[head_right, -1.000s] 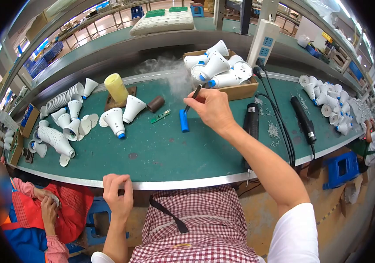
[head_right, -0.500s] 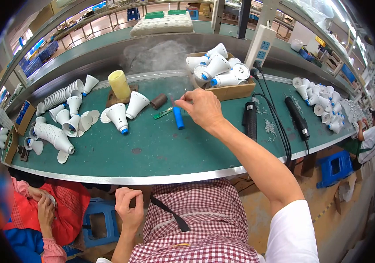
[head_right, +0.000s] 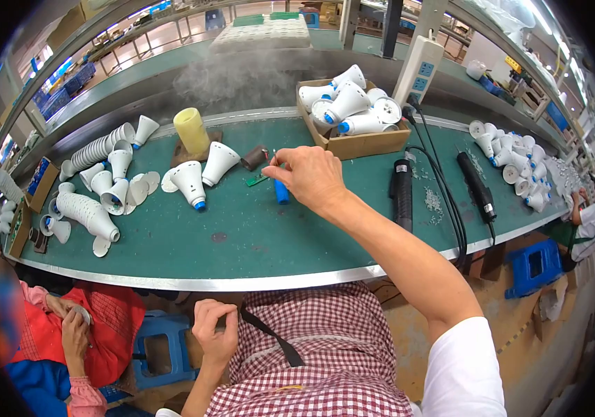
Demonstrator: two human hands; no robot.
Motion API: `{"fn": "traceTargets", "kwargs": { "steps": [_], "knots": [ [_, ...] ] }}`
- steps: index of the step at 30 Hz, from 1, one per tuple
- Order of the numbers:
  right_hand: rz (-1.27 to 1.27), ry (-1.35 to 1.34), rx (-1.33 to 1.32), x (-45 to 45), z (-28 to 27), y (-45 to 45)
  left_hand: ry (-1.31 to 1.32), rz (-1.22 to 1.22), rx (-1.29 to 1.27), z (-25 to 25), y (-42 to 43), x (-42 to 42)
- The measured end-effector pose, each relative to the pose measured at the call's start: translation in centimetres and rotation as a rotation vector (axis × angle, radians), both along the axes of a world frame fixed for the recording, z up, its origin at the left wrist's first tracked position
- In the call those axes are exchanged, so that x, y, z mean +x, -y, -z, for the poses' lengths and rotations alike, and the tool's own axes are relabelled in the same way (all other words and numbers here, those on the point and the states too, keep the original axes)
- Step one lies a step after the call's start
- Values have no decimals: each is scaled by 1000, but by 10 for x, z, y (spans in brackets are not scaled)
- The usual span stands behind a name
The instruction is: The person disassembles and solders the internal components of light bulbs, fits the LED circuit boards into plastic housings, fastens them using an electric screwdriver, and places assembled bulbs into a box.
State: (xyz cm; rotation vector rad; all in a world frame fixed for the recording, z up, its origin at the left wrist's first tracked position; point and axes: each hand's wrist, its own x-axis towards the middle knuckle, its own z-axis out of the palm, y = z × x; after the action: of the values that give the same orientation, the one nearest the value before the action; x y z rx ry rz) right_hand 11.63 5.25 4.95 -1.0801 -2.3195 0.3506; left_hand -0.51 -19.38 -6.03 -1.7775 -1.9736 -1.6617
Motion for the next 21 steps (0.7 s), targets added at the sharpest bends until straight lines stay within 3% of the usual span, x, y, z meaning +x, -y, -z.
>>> {"fn": "traceTargets", "kwargs": {
  "steps": [3, 9, 13, 15, 21],
  "knots": [
    [36, 101, -114, -3, -4, 0, 12, -8, -2, 3, 2, 1],
    [-44, -37, 27, -7, 15, -28, 26, -4, -5, 4, 5, 2],
    [18, -201, -89, 5, 19, -30, 42, -26, 1, 10, 8, 1],
    [-6, -485, -135, 6, 16, -35, 55, -19, -12, 11, 9, -1],
    [-100, -670, -170, -41, -20, -82, 89, -69, -79, 12, 20, -6]
  ]
}}
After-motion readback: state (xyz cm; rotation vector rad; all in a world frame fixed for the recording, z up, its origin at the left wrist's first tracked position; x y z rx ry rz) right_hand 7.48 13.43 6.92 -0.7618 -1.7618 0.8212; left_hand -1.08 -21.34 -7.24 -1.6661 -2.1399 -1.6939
